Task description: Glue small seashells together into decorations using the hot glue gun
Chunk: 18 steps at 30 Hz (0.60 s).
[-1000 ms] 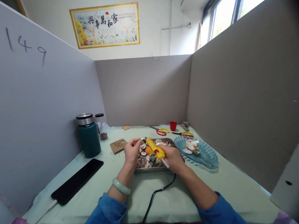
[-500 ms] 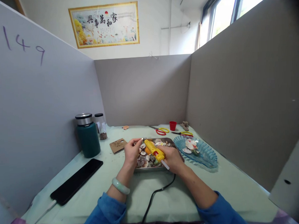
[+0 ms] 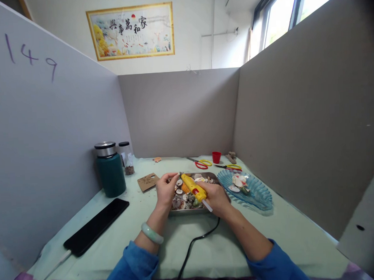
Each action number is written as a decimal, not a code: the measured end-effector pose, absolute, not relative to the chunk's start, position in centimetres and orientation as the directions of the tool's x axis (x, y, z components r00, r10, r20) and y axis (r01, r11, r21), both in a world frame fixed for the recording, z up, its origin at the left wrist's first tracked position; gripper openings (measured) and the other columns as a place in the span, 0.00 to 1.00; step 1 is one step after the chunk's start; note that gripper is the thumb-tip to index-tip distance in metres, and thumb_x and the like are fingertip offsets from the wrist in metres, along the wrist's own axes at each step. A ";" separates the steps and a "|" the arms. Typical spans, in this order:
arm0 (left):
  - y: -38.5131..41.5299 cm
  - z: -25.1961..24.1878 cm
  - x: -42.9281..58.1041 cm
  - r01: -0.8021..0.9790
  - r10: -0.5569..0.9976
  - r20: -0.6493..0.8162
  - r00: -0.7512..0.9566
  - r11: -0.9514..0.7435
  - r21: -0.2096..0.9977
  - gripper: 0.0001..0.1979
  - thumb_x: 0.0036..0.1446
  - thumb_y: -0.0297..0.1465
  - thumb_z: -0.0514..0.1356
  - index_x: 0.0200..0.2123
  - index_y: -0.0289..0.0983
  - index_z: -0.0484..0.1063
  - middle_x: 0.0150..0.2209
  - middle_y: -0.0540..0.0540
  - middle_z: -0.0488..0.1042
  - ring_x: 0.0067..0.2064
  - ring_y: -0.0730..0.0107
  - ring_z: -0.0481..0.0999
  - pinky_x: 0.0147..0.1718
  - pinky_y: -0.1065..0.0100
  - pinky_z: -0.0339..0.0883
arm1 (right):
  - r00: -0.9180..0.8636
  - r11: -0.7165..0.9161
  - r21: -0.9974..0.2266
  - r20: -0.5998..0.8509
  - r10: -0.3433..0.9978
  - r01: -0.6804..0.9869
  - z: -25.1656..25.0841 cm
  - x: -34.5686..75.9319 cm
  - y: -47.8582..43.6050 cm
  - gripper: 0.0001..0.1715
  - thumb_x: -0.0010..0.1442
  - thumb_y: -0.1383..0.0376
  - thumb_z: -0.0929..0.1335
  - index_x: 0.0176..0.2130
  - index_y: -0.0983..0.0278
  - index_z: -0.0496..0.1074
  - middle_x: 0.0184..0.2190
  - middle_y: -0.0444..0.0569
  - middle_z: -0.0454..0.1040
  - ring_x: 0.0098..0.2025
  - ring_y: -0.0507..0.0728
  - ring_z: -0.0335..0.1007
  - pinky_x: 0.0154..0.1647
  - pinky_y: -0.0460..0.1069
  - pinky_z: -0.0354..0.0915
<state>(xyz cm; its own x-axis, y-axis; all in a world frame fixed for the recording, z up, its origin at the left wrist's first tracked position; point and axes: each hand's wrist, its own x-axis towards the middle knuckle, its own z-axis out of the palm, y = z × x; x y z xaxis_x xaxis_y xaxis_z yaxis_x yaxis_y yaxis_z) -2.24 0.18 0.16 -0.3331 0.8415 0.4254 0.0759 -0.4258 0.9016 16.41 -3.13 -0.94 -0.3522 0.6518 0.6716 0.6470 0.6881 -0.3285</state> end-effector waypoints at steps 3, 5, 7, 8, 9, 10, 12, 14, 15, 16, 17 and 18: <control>0.3 0.1 -2.3 0.127 0.814 0.468 -0.344 -0.454 0.882 0.11 0.44 0.36 0.65 0.29 0.35 0.78 0.28 0.46 0.77 0.32 0.68 0.73 0.33 0.69 0.64 | -0.368 0.700 -0.326 0.669 0.646 0.636 -0.8 16.4 -3.2 0.17 0.52 0.69 0.65 0.42 0.62 0.73 0.36 0.49 0.78 0.36 0.57 0.73 0.36 0.46 0.63; 0.3 0.0 -2.3 0.148 0.799 0.486 -0.354 -0.466 0.873 0.10 0.44 0.36 0.65 0.29 0.35 0.78 0.29 0.46 0.78 0.33 0.67 0.74 0.35 0.68 0.64 | -0.372 0.704 -0.330 0.667 0.645 0.629 -0.7 16.3 -3.2 0.16 0.51 0.70 0.65 0.41 0.62 0.74 0.35 0.50 0.78 0.36 0.57 0.73 0.36 0.46 0.63; 0.3 0.0 -2.4 0.160 0.790 0.498 -0.358 -0.473 0.866 0.10 0.44 0.36 0.65 0.29 0.35 0.78 0.29 0.46 0.78 0.33 0.67 0.74 0.35 0.68 0.64 | -0.368 0.706 -0.335 0.672 0.643 0.624 -0.7 16.3 -3.3 0.17 0.51 0.70 0.65 0.42 0.62 0.74 0.36 0.50 0.78 0.37 0.57 0.73 0.37 0.46 0.63; 0.3 0.1 -2.4 0.162 0.788 0.500 -0.359 -0.475 0.865 0.10 0.44 0.36 0.65 0.28 0.35 0.78 0.29 0.46 0.78 0.33 0.67 0.74 0.35 0.68 0.64 | -0.364 0.705 -0.337 0.673 0.644 0.624 -0.6 16.3 -3.3 0.17 0.51 0.70 0.65 0.42 0.62 0.74 0.37 0.50 0.78 0.37 0.57 0.73 0.38 0.46 0.63; 0.3 0.1 -2.4 0.160 0.789 0.499 -0.359 -0.475 0.866 0.10 0.44 0.36 0.65 0.28 0.35 0.78 0.29 0.46 0.78 0.33 0.67 0.74 0.35 0.68 0.64 | -0.360 0.700 -0.341 0.671 0.649 0.627 -0.6 16.3 -3.3 0.17 0.51 0.70 0.65 0.42 0.62 0.74 0.37 0.50 0.78 0.37 0.57 0.73 0.37 0.46 0.63; 0.2 0.1 -2.4 0.155 0.791 0.494 -0.361 -0.472 0.868 0.10 0.44 0.36 0.65 0.28 0.35 0.78 0.29 0.46 0.78 0.32 0.67 0.73 0.35 0.68 0.64 | -0.355 0.692 -0.344 0.666 0.656 0.634 -0.7 16.3 -3.3 0.17 0.51 0.69 0.65 0.43 0.62 0.74 0.36 0.49 0.78 0.36 0.57 0.73 0.37 0.46 0.63; 0.2 0.1 -2.3 0.145 0.797 0.482 -0.363 -0.463 0.874 0.10 0.44 0.36 0.65 0.28 0.35 0.78 0.28 0.46 0.78 0.32 0.67 0.73 0.34 0.68 0.64 | -0.341 0.675 -0.352 0.658 0.671 0.649 -0.7 16.3 -3.3 0.18 0.52 0.69 0.65 0.43 0.61 0.73 0.35 0.48 0.78 0.35 0.56 0.73 0.35 0.46 0.63; 0.2 0.1 -2.3 0.135 0.805 0.468 -0.366 -0.451 0.882 0.11 0.44 0.37 0.65 0.29 0.35 0.78 0.28 0.46 0.77 0.31 0.67 0.73 0.33 0.68 0.64 | -0.329 0.665 -0.357 0.658 0.677 0.656 -0.7 16.3 -3.2 0.18 0.51 0.69 0.65 0.43 0.61 0.73 0.34 0.48 0.78 0.34 0.56 0.73 0.35 0.46 0.62; 0.2 0.1 -2.3 0.130 0.808 0.460 -0.368 -0.445 0.886 0.12 0.44 0.37 0.65 0.29 0.35 0.78 0.28 0.46 0.77 0.31 0.68 0.73 0.33 0.68 0.64 | -0.327 0.665 -0.357 0.659 0.677 0.656 -0.7 16.3 -3.2 0.18 0.52 0.69 0.65 0.43 0.62 0.73 0.34 0.48 0.78 0.34 0.56 0.73 0.35 0.46 0.63; 0.2 0.1 -2.3 0.124 0.811 0.454 -0.371 -0.441 0.889 0.12 0.43 0.37 0.65 0.29 0.35 0.78 0.28 0.46 0.77 0.31 0.68 0.72 0.32 0.69 0.64 | -0.328 0.667 -0.357 0.661 0.675 0.654 -0.7 16.3 -3.2 0.19 0.51 0.69 0.65 0.44 0.62 0.73 0.35 0.49 0.78 0.35 0.56 0.73 0.36 0.46 0.63; 0.1 0.1 -2.3 0.115 0.814 0.447 -0.372 -0.438 0.892 0.12 0.43 0.37 0.65 0.29 0.34 0.78 0.28 0.46 0.77 0.30 0.68 0.72 0.32 0.69 0.64 | -0.329 0.670 -0.357 0.662 0.673 0.651 -0.7 16.3 -3.3 0.19 0.51 0.69 0.65 0.44 0.62 0.73 0.35 0.49 0.78 0.35 0.57 0.73 0.36 0.46 0.63; 0.1 0.2 -2.3 0.104 0.818 0.440 -0.370 -0.434 0.895 0.12 0.43 0.37 0.65 0.29 0.34 0.78 0.27 0.46 0.77 0.30 0.69 0.72 0.31 0.69 0.63 | -0.333 0.673 -0.356 0.662 0.671 0.649 -0.7 16.3 -3.3 0.20 0.51 0.69 0.65 0.45 0.62 0.73 0.36 0.49 0.78 0.36 0.57 0.73 0.37 0.46 0.63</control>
